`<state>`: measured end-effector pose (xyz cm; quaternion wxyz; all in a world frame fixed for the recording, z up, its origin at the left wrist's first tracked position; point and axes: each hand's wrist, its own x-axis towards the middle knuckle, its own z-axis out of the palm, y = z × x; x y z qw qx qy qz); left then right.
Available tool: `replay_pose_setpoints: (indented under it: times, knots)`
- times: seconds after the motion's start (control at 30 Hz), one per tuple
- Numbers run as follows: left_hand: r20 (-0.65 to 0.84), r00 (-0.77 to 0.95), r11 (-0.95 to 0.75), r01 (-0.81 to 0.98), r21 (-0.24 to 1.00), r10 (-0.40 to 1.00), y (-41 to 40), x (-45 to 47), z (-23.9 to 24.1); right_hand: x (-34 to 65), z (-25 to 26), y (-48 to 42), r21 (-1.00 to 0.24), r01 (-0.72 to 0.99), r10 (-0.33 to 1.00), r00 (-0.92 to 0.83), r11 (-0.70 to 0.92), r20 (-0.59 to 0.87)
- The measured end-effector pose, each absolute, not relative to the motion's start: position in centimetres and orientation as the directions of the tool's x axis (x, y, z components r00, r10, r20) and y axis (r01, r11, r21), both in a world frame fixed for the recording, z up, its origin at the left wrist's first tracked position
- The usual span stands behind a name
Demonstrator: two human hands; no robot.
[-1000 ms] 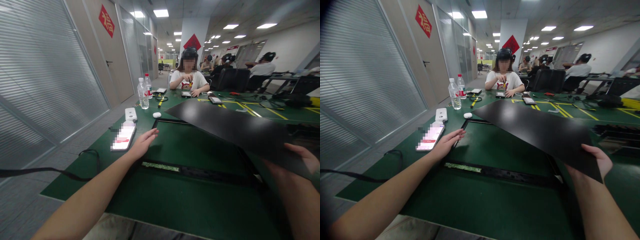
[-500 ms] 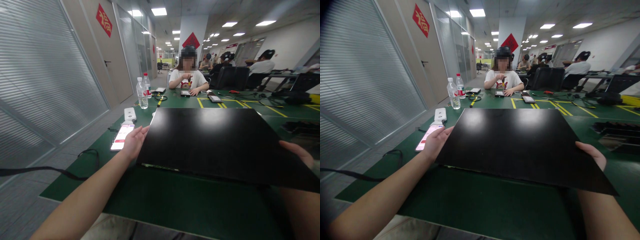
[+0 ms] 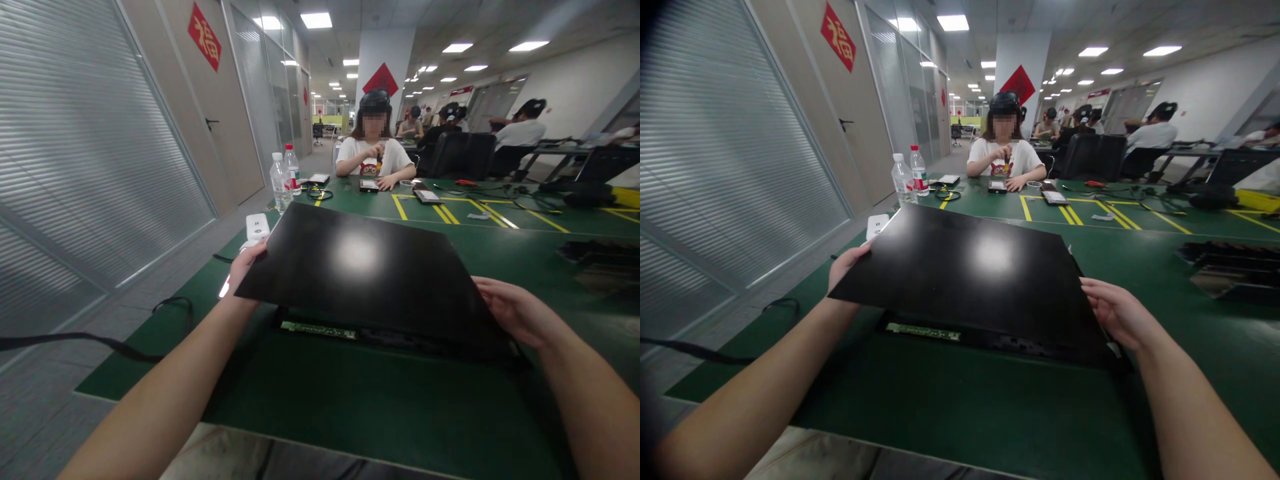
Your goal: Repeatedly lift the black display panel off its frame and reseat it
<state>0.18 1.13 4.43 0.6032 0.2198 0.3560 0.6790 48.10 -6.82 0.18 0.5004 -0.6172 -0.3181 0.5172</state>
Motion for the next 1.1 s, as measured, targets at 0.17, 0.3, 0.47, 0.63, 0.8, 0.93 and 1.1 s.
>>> replay_pose_setpoints:
  times: [0.17,0.3,0.47,0.63,0.8,0.93,1.1]
  knots:
    - [-0.087,-0.18,-0.05,-0.645,0.762,0.98,1.3,-0.1,4.6,49.0,-1.0,-6.5,-0.971,-0.009,0.936,0.266,-0.238,-0.231]
    - [-0.078,-0.142,-0.024,-0.607,0.794,0.987,1.4,-0.1,4.1,49.4,-1.0,-6.5,-0.966,0.058,0.919,0.327,-0.25,-0.219]
    - [-0.037,-0.076,-0.009,-0.532,0.847,0.996,1.3,0.4,2.8,49.3,-0.8,-6.3,-0.954,0.117,0.868,0.457,-0.275,-0.194]
    - [-0.049,0.012,0.049,-0.441,0.896,0.999,1.6,0.7,1.0,49.9,-1.2,-5.9,-0.945,0.145,0.827,0.535,-0.294,-0.175]
    - [-0.073,0.036,0.081,-0.373,0.924,0.997,1.5,0.7,0.2,50.7,-1.9,-5.7,-0.947,0.161,0.805,0.577,-0.279,-0.139]
    - [-0.107,0.043,0.115,-0.333,0.936,0.993,1.2,1.0,0.3,51.0,-2.4,-5.6,-0.955,0.167,0.792,0.602,-0.244,-0.097]
    - [-0.158,0.033,0.161,-0.301,0.94,0.987,1.0,1.4,0.6,50.7,-2.4,-5.8,-0.95,0.185,0.77,0.633,-0.25,-0.079]
